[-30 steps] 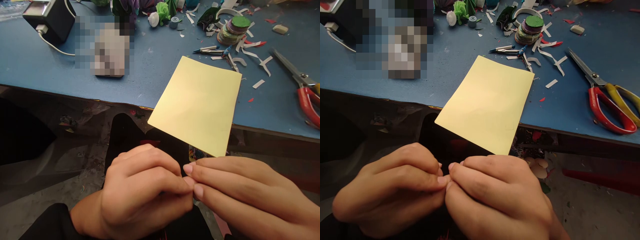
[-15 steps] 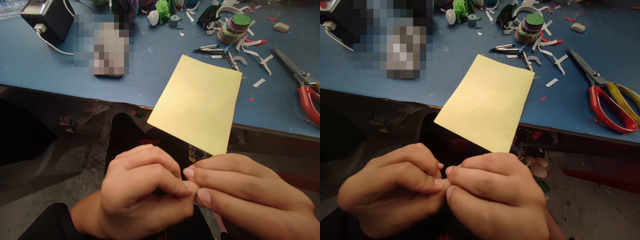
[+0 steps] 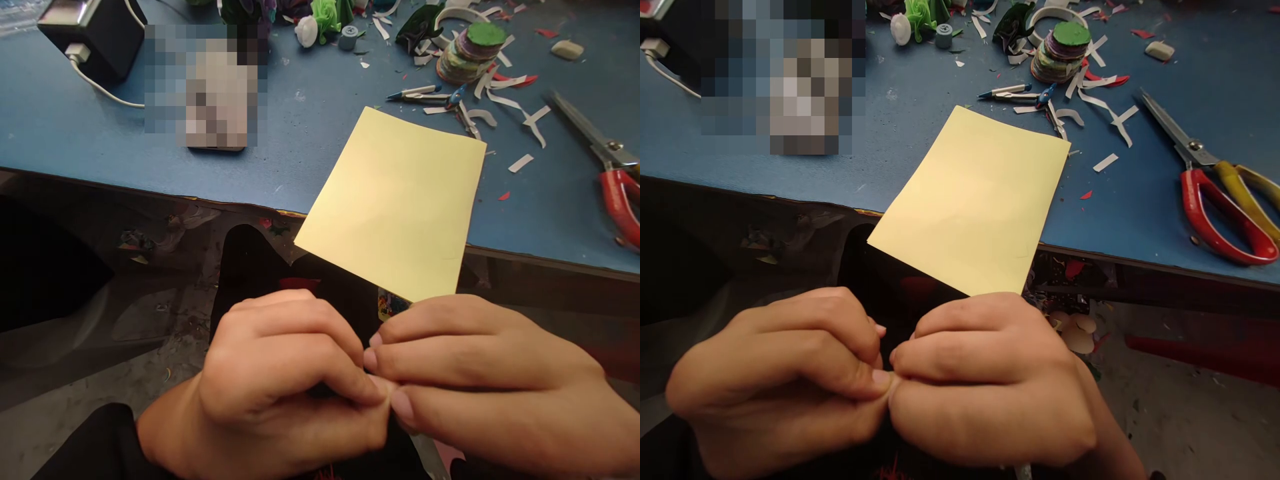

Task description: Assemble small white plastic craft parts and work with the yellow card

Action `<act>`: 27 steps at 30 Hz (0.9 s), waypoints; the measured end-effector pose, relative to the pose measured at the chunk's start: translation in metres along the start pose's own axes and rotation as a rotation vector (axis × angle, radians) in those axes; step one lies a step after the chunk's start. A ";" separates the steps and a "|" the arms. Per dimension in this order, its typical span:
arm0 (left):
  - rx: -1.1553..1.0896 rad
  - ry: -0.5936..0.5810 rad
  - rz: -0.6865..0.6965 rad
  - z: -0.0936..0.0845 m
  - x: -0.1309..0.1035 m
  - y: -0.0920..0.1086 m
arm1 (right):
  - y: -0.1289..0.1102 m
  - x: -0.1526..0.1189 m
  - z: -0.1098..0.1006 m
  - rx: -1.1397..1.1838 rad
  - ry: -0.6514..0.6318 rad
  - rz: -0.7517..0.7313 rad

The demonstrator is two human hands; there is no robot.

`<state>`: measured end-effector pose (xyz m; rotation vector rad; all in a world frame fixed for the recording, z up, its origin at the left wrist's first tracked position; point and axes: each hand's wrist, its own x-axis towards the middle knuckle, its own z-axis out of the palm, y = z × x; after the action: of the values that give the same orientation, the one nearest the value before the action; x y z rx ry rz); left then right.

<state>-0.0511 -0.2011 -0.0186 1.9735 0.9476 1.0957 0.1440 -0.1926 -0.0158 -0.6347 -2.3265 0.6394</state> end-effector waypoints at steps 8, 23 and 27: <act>-0.142 -0.053 -0.053 0.001 -0.004 -0.006 | 0.005 -0.012 0.030 0.318 0.226 0.098; -0.267 -0.119 -0.135 -0.002 -0.003 -0.004 | 0.008 -0.015 0.027 0.401 0.184 0.061; -0.311 -0.123 -0.121 -0.001 -0.001 -0.004 | 0.007 -0.012 0.018 0.373 0.066 0.056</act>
<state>-0.0532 -0.1997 -0.0214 1.6875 0.7697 0.9761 0.1420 -0.1994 -0.0369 -0.5379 -2.0591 1.0309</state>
